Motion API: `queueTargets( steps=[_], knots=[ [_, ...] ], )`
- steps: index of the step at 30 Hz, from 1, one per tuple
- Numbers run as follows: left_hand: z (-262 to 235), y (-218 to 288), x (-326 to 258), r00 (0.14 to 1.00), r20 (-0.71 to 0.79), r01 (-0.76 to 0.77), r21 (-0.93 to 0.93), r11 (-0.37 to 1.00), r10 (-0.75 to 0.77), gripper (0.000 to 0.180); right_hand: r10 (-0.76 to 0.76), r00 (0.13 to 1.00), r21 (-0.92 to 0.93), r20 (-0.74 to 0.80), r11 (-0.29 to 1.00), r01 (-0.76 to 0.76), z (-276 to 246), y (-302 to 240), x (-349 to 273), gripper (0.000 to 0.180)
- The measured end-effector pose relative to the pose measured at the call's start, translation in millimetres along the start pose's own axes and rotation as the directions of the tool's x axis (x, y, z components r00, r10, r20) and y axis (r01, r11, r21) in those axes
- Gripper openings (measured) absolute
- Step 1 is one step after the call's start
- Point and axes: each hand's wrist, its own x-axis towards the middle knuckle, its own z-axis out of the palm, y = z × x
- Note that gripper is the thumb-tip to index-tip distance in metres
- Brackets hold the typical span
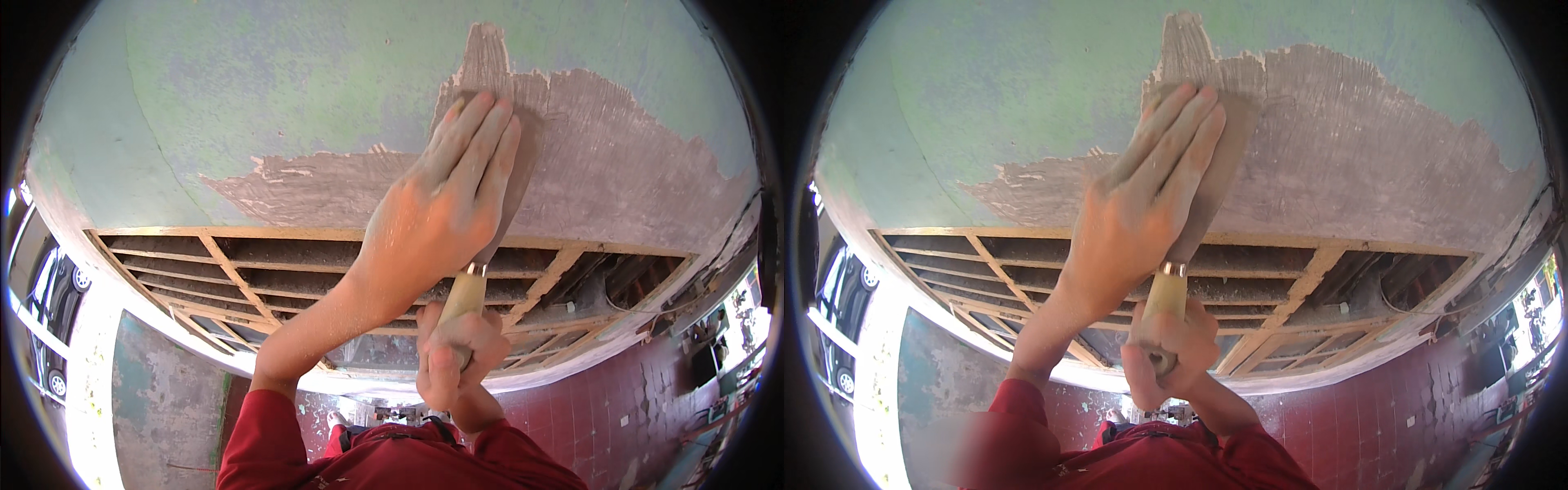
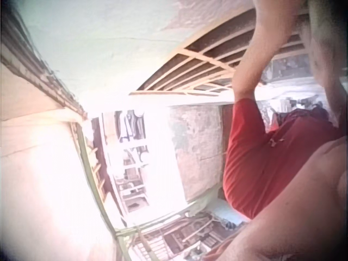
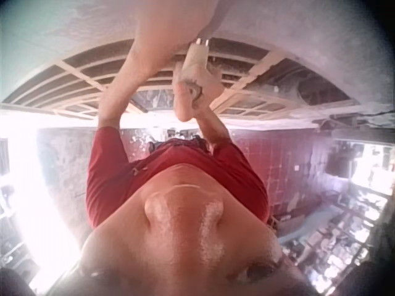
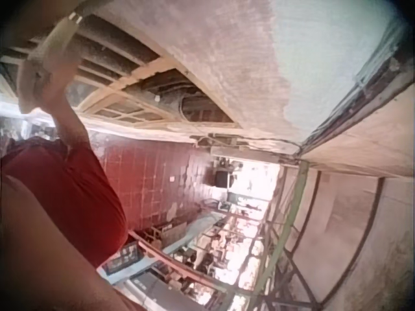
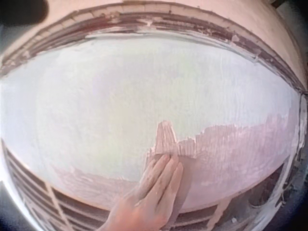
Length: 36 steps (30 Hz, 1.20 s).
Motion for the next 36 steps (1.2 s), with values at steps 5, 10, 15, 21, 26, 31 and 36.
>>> queueTargets(
  steps=[5, 10, 15, 21, 26, 31, 36],
  knots=[
    [-2.3, -4.1, 7.8, 1.0, 0.003, 0.009, 0.006, 1.0, -0.009, 0.05, -0.016, 1.0, 0.038, -0.003, 0.999, 0.016, 3.1, -0.4, 13.1, 0.011],
    [-1.3, 3.2, -5.6, 0.999, 0.008, 0.046, -0.014, 0.999, -0.046, 0.054, -0.05, 0.998, -0.026, 0.028, 0.998, 0.051, -0.1, 5.1, -0.5, 0.01],
    [-2.2, -2.9, 6.0, 0.997, -0.026, 0.069, -0.071, 0.995, -0.071, 0.058, -0.063, 0.997, 0.038, 0.051, 0.997, 0.061, 4.0, -0.3, 20.1, 0.008],
    [1.6, 0.6, -5.6, 1.0, -0.022, 0.019, -0.018, 1.0, -0.019, 0.051, -0.071, 0.997, 0.01, -0.008, 0.997, 0.071, 5.2, 1.2, 8.1, 0.007],
    [-5.5, -4.0, 7.6, 0.997, -0.037, 0.064, -0.077, 0.995, -0.067, 0.055, -0.056, 0.997, 0.037, 0.053, 0.998, 0.054, 5.7, -1.3, 22.2, 0.007],
    [0.4, -3.9, 0.9, 0.999, -0.042, 0.002, -0.044, 0.999, -0.004, 0.049, -0.129, 0.991, 0.018, 0.031, 0.991, 0.129, 2.7, -0.8, 14.3, 0.008],
    [-2.9, -9.3, 10.1, 0.999, -0.039, -0.022, -0.004, 1.0, 0.022, 0.047, -0.072, 0.997, 0.058, 0.01, 0.996, 0.071, 10.6, 0.9, 20.9, 0.008]
  ],
)
